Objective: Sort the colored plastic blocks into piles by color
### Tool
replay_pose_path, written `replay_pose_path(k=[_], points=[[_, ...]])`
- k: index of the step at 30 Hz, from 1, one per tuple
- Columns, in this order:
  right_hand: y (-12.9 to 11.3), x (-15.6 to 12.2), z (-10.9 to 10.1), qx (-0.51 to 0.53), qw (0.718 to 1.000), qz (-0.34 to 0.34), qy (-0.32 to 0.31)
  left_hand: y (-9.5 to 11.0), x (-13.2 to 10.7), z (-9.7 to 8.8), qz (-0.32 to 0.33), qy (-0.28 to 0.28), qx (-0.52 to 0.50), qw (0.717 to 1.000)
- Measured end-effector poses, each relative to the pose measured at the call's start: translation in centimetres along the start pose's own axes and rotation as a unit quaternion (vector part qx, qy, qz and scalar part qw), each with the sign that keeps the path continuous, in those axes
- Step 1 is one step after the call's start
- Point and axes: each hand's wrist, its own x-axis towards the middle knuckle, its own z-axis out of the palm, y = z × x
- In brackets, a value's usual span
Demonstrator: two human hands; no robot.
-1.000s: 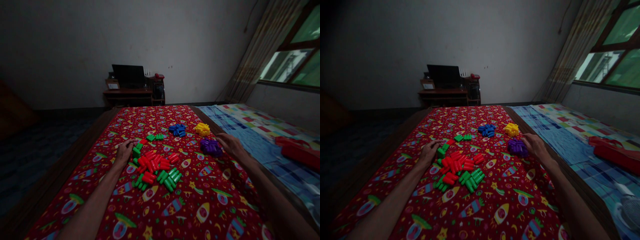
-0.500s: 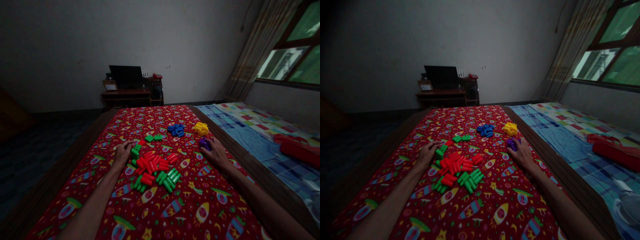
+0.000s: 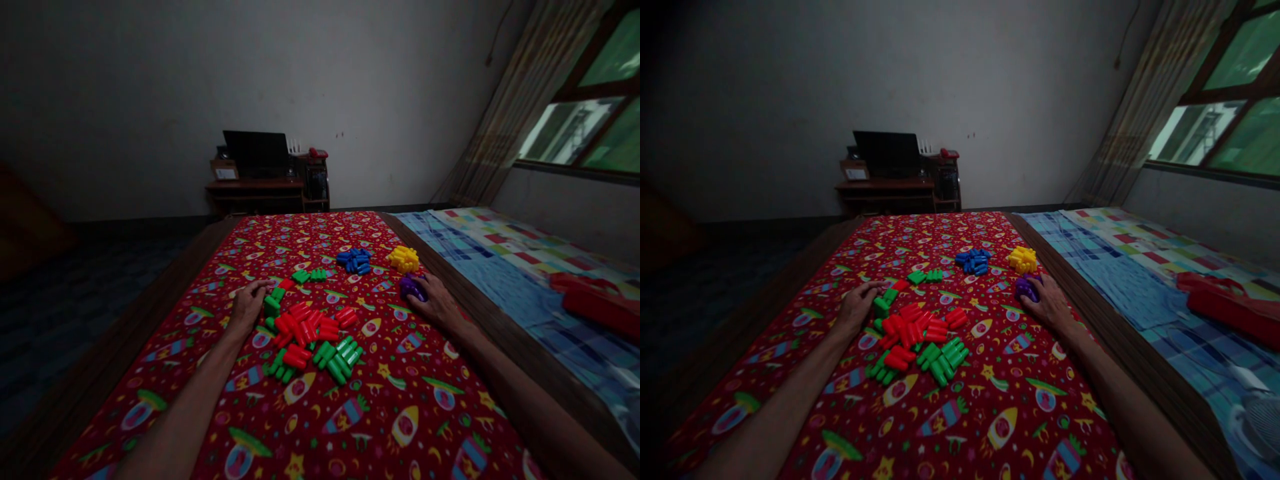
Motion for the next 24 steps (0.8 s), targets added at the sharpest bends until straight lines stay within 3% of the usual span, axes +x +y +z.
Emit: replay_pose_path(k=[16,21,24], points=[[0.3,-0.2,0.0,-0.053,0.998,-0.004,-0.021,-0.7,0.3,0.2,0.014,0.004,-0.012,1.0],[0.1,0.1,-0.8,-0.076,0.996,-0.041,0.014,-1.1,0.5,0.3,0.016,0.0,-0.026,1.0],[-1.2,0.4,-1.4,-0.074,0.994,-0.063,0.051,-1.4,0.6,0.4,0.009,0.0,-0.033,0.999]])
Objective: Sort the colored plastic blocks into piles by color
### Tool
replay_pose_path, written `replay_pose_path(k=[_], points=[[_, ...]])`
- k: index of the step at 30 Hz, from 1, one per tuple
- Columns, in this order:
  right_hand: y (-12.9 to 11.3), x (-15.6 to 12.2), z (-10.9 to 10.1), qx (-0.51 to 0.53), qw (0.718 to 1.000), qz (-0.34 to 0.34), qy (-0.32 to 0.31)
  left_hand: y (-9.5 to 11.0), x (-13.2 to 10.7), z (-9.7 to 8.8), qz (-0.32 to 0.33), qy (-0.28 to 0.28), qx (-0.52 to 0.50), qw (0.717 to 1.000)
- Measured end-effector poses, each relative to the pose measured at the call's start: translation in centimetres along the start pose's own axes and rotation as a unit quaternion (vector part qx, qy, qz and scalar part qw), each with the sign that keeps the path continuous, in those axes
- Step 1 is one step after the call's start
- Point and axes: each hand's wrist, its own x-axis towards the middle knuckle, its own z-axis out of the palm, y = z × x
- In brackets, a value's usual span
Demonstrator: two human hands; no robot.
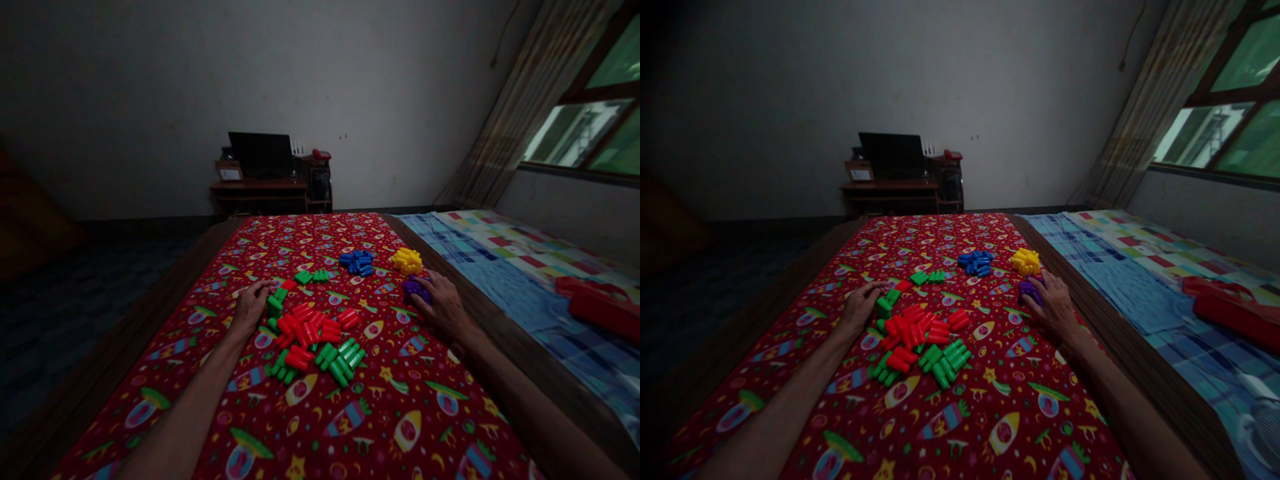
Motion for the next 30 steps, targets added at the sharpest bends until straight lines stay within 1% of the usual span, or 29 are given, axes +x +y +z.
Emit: replay_pose_path(k=[2,4,6,8,10,11,13,15,17,19,21,22,23,24,27,28,29,30], points=[[-1.8,0.2,-0.3,0.032,0.999,-0.025,0.017,-0.1,0.0,0.1,-0.001,-0.001,-0.009,1.0],[-4.5,0.3,-0.3,0.1,0.992,-0.074,0.007,-0.2,0.0,0.1,-0.002,-0.001,-0.018,1.0],[-7.6,0.4,-0.3,0.169,0.976,-0.13,-0.04,-0.1,0.0,0.1,-0.004,-0.001,-0.02,1.0],[-10.7,0.8,-0.2,0.208,0.959,-0.169,-0.095,-0.1,0.0,0.1,-0.005,-0.001,-0.014,1.0],[-13.0,1.7,0.0,0.228,0.945,-0.19,-0.139,0.0,-0.1,0.1,-0.004,-0.003,-0.014,1.0],[-13.6,2.2,0.2,0.236,0.939,-0.196,-0.156,0.0,-0.1,0.1,-0.004,-0.004,-0.017,1.0],[-13.9,3.2,0.9,0.245,0.932,-0.196,-0.182,-0.1,-0.1,0.2,-0.003,-0.007,-0.024,1.0],[-12.8,3.7,2.0,0.233,0.94,-0.175,-0.175,-0.1,-0.1,0.2,-0.002,-0.006,-0.025,1.0],[-11.1,3.6,3.2,0.209,0.959,-0.14,-0.132,-0.1,-0.1,0.2,0.0,-0.002,-0.019,1.0],[-9.8,3.2,3.8,0.184,0.974,-0.106,-0.074,-0.1,-0.2,0.2,0.001,0.0,-0.011,1.0],[-9.7,3.0,3.7,0.172,0.981,-0.083,-0.025,-0.1,-0.2,0.2,0.002,-0.002,-0.009,1.0],[-10.2,3.1,3.3,0.177,0.981,-0.082,-0.014,-0.2,-0.2,0.1,0.002,-0.005,-0.01,1.0],[-11.0,3.2,2.8,0.193,0.976,-0.094,-0.018,-0.2,-0.2,0.1,0.002,-0.008,-0.012,1.0],[-12.2,3.4,2.2,0.219,0.968,-0.118,-0.038,-0.2,-0.2,0.1,0.002,-0.01,-0.015,1.0],[-16.1,4.0,0.7,0.295,0.918,-0.217,-0.152,-0.3,-0.2,0.1,0.005,-0.008,-0.016,1.0],[-17.1,4.1,0.4,0.305,0.904,-0.237,-0.183,-0.3,-0.2,0.1,0.006,-0.008,-0.015,1.0],[-17.8,4.1,0.1,0.306,0.897,-0.245,-0.204,-0.3,-0.2,0.1,0.008,-0.007,-0.015,1.0],[-18.1,4.2,0.0,0.303,0.896,-0.242,-0.214,-0.4,-0.2,0.2,0.008,-0.007,-0.016,1.0]])
